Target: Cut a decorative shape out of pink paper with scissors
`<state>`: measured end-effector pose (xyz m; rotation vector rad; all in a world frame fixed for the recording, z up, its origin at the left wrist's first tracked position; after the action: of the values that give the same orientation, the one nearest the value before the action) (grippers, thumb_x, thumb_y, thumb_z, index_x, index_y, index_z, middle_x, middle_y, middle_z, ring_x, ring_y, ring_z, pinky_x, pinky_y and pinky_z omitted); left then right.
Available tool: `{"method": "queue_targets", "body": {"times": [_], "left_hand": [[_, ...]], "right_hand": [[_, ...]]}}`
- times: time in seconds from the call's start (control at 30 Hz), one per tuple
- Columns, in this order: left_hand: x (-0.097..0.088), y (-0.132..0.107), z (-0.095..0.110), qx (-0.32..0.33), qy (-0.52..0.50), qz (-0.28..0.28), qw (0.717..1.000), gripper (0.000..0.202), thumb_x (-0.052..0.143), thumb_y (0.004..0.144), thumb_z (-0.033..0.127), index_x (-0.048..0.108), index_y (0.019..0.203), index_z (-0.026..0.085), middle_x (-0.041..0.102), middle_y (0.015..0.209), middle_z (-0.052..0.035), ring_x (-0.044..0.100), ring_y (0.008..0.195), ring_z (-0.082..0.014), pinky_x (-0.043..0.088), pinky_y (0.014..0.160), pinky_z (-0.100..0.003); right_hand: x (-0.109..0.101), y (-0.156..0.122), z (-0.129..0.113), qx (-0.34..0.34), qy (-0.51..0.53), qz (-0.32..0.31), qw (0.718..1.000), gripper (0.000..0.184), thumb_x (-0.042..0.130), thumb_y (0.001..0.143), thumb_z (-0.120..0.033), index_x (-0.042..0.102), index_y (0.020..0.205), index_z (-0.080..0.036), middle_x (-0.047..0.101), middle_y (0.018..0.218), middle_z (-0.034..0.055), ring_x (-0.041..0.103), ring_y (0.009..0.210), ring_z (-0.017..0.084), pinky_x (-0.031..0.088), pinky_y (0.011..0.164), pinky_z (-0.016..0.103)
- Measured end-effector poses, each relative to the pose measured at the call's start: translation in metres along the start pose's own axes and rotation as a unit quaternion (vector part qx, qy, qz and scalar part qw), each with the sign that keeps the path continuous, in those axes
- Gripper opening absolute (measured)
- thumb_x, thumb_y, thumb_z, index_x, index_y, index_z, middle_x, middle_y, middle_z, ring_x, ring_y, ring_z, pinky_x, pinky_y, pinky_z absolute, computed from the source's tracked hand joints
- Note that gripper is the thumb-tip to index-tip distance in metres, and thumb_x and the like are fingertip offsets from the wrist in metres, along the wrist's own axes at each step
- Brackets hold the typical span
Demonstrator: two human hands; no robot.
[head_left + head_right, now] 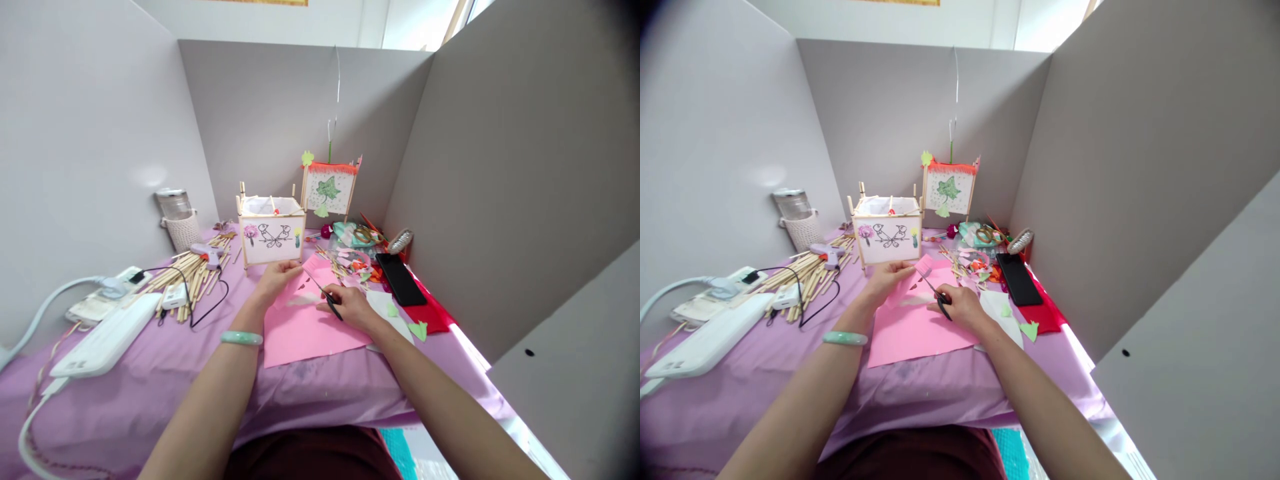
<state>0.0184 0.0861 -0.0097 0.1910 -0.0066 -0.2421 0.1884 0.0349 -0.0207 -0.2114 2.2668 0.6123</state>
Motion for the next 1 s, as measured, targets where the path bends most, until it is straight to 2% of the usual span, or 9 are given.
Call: {"method": "queue_targets", "body": {"times": [0.27, 0.7, 1.0], "left_hand": [[0.0011, -0.0030, 0.0069, 0.004, 0.031, 0.020, 0.999, 0.034, 0.070, 0.063, 0.045, 0.066, 0.074, 0.013, 0.061, 0.060, -0.0025, 0.056, 0.057, -0.0158, 0.038, 0.050, -0.024], [0.0020, -0.0024, 0.0061, 0.009, 0.025, 0.017, 1.000, 0.033, 0.070, 0.063, 0.044, 0.066, 0.074, 0.013, 0.061, 0.060, -0.0020, 0.056, 0.056, -0.0152, 0.040, 0.051, -0.024], [0.0009, -0.0014, 0.0041, 0.006, 0.025, 0.018, 1.000, 0.030, 0.069, 0.064, 0.041, 0.065, 0.073, 0.013, 0.060, 0.059, -0.0014, 0.056, 0.055, -0.0148, 0.040, 0.050, -0.024]], "right_hand": [[0.0001, 0.0004, -0.0003, 0.001, -0.001, -0.001, 1.000, 0.028, 0.064, 0.074, -0.048, 0.064, 0.081, -0.021, 0.054, 0.058, -0.0037, 0.046, 0.053, 0.010, 0.029, 0.051, 0.020], [-0.0003, 0.0001, -0.0015, -0.003, 0.001, 0.000, 1.000, 0.029, 0.065, 0.074, -0.049, 0.064, 0.082, -0.021, 0.054, 0.059, -0.0036, 0.045, 0.053, 0.010, 0.030, 0.052, 0.020], [-0.0022, -0.0002, -0.0022, -0.006, -0.012, 0.012, 1.000, 0.024, 0.064, 0.075, -0.044, 0.063, 0.079, -0.021, 0.051, 0.057, -0.0045, 0.043, 0.053, 0.010, 0.028, 0.052, 0.020]]}}
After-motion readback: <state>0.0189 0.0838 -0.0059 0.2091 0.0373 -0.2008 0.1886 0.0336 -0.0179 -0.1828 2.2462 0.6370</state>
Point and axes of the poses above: each hand's wrist, its own y-axis towards the middle knuckle, its own x-axis out of the palm, z = x × y, the point moved 7 cm from there along y, towards the middle knuckle
